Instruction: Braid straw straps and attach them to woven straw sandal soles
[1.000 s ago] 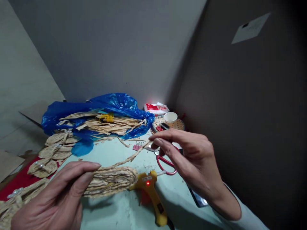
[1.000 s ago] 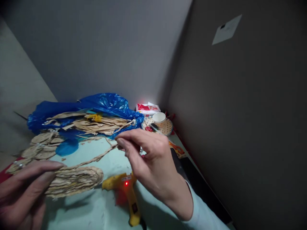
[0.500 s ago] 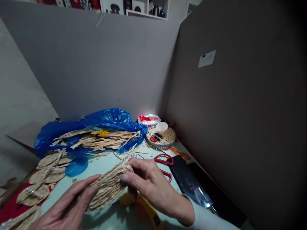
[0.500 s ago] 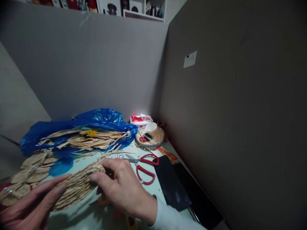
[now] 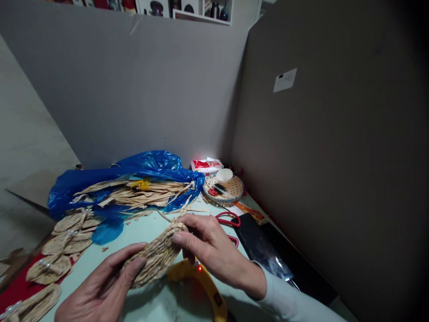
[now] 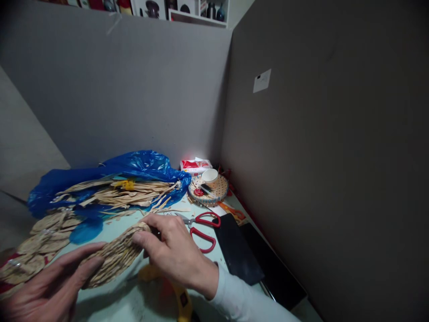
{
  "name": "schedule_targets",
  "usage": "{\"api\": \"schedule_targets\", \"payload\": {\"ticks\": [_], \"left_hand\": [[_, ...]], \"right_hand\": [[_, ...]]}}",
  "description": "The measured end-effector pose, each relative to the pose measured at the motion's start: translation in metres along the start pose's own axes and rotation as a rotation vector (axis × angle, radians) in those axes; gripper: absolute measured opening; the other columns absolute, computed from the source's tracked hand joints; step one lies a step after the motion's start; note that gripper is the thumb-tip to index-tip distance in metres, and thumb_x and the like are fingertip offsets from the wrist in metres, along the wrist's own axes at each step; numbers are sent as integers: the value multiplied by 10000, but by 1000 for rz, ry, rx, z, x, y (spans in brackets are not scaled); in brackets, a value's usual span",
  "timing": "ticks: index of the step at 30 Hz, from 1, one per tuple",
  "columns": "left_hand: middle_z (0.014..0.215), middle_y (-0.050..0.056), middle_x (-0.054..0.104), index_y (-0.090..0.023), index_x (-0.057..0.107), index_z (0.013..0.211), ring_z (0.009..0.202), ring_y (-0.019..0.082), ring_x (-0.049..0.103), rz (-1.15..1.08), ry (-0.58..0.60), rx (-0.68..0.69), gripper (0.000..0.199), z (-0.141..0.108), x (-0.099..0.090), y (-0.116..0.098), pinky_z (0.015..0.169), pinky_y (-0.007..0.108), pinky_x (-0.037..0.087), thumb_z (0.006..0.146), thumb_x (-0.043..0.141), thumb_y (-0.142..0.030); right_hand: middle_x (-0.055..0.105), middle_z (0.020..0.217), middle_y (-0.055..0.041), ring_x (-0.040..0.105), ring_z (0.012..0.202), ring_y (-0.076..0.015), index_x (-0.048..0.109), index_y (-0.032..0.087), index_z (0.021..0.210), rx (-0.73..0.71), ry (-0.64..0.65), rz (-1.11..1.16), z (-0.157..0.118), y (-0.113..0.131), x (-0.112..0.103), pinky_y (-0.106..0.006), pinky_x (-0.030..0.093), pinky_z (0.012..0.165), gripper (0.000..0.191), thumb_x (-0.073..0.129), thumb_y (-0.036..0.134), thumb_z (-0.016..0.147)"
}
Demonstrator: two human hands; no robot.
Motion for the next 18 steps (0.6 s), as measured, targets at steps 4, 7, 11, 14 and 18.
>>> {"api": "schedule_targets", "payload": {"ticks": [4, 7, 11, 14, 18], "left_hand": [[852, -99, 835, -312, 796, 916, 755, 96, 767, -96, 22, -39, 207, 3, 1, 5, 763, 55, 553, 761, 829, -446], [830, -79, 836, -292, 798, 919, 713, 115, 777, -137, 32, -95, 275, 4, 2, 6, 711, 71, 582, 717, 857, -469], [818, -103, 823, -306, 786, 929, 708, 91, 767, -178, -27, -81, 230, 5, 0, 0, 711, 52, 571, 752, 843, -442], [816, -123, 812, -330, 785, 927, 717, 68, 744, -200, -76, 0, 137, 8, -4, 0, 747, 52, 552, 807, 810, -391], [853, -109, 806, -348, 788, 924, 757, 101, 722, -185, -116, 90, 122, 13, -9, 12, 816, 143, 562, 806, 805, -373]], "right_hand": [[529, 712, 28, 522, 586, -102, 582, 185, 796, -7, 1, 9, 1, -2, 3, -204, 407, 523, 204, 590, 310, 958], [553, 723, 23, 571, 605, -110, 598, 180, 861, -38, -12, 3, 3, -3, 4, -213, 471, 571, 243, 538, 371, 999], [632, 809, -17, 640, 688, -132, 607, 164, 975, -11, -53, -150, 1, -5, -3, -242, 527, 663, 314, 401, 386, 1057], [675, 836, -53, 640, 735, -158, 640, 153, 913, 62, -57, -392, -10, -14, -10, -271, 476, 704, 279, 444, 309, 1037], [716, 841, -128, 648, 756, -228, 666, 128, 822, 214, 13, -743, -33, -34, -12, -310, 373, 661, 113, 593, 161, 901]]}}
Point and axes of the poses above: each hand's wrist, its own z-axis towards the middle knuckle, its own x-axis out of the palm, y = z × x, the point moved 1 cm from there along z, towards the middle knuckle
